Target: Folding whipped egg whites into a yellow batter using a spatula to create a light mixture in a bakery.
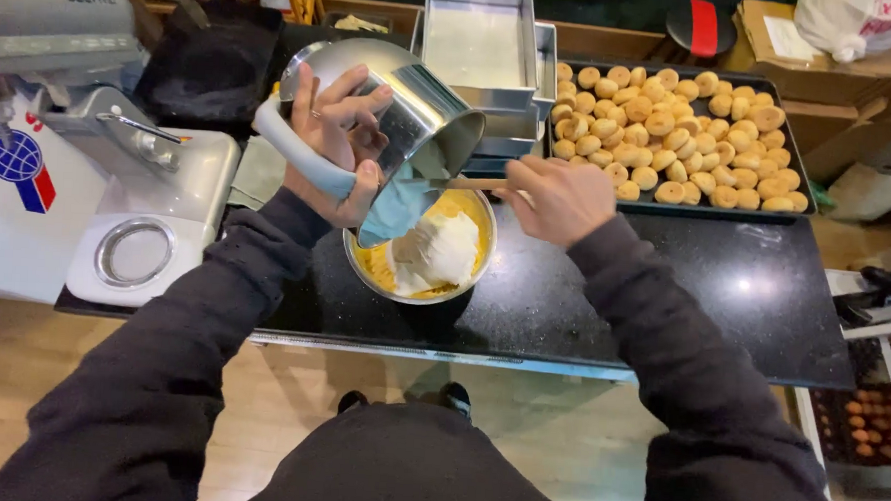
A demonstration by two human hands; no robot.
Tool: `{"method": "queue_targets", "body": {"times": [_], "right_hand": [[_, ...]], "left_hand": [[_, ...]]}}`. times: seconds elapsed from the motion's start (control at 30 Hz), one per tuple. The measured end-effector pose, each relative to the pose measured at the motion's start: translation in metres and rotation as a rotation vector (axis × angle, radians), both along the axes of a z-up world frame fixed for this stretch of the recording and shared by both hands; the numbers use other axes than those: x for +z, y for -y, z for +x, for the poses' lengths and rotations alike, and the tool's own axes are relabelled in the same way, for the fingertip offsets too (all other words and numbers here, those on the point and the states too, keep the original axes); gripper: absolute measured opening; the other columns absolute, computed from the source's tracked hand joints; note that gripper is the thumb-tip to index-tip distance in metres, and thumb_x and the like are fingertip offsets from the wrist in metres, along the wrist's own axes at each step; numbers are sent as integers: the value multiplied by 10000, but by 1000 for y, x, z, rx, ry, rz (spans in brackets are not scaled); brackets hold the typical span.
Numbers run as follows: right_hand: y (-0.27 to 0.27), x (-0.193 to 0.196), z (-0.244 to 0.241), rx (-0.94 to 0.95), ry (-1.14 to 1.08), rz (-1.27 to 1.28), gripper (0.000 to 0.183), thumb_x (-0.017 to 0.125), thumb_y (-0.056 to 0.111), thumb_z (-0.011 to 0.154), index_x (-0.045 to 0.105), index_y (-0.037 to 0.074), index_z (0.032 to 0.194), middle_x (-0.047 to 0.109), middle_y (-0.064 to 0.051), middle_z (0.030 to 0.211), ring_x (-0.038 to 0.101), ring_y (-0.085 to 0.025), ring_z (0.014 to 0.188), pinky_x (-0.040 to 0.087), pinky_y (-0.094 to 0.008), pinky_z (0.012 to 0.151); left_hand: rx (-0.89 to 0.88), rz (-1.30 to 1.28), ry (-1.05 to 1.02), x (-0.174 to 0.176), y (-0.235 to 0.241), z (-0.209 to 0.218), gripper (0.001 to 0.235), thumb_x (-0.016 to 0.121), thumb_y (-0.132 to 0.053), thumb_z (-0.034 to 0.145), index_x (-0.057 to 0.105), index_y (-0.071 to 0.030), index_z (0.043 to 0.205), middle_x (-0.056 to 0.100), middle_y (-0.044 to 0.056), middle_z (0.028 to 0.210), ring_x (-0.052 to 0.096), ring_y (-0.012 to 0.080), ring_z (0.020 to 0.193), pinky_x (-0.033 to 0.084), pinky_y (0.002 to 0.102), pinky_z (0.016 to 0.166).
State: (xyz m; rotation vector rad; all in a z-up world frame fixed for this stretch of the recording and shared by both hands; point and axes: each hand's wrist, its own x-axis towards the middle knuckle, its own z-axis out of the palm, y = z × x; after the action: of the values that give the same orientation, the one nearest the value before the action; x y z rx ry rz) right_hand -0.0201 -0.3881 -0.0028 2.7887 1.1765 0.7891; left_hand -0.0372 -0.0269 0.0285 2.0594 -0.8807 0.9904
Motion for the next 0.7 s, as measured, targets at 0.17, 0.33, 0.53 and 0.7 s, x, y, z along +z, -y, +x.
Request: {"method": "queue_targets", "body": {"times": [0.17,0.33,0.53,0.7], "right_hand": [[12,-31,-2,-191,247,234,352,827,430,1165,676,219,927,637,69,780,486,-132,537,264,-318,437],[-9,-72,12,-325,-138,407,355,698,395,1206,555,199,946,587,34,711,453,-151,497,369,-340,439],[-14,-92,19,-218,-612,550,435,701,500,1121,554,174,872,633,-32,742,583,-224,646,466,-417,598],[3,-102,29,-5,-798,795,363,874,329,1056,653,140,838,798,-50,679,870,-322,871,647,-419,788]], "left_hand": [[5,2,43,7,5,4,592,526,-437,1047,601,-108,1534,734,329,1461,775,416,1394,50,722,1439],[32,78,47,9,7,-1,624,479,-390,1032,549,-57,1556,728,113,1332,605,417,1601,91,810,1413],[57,-161,156,16,29,-3,574,444,-452,1070,652,-44,1418,764,142,1422,745,410,1441,120,774,1445],[55,-107,213,-3,2,30,414,594,-424,960,583,-159,1279,801,96,1544,620,440,1588,25,751,1381]]}}
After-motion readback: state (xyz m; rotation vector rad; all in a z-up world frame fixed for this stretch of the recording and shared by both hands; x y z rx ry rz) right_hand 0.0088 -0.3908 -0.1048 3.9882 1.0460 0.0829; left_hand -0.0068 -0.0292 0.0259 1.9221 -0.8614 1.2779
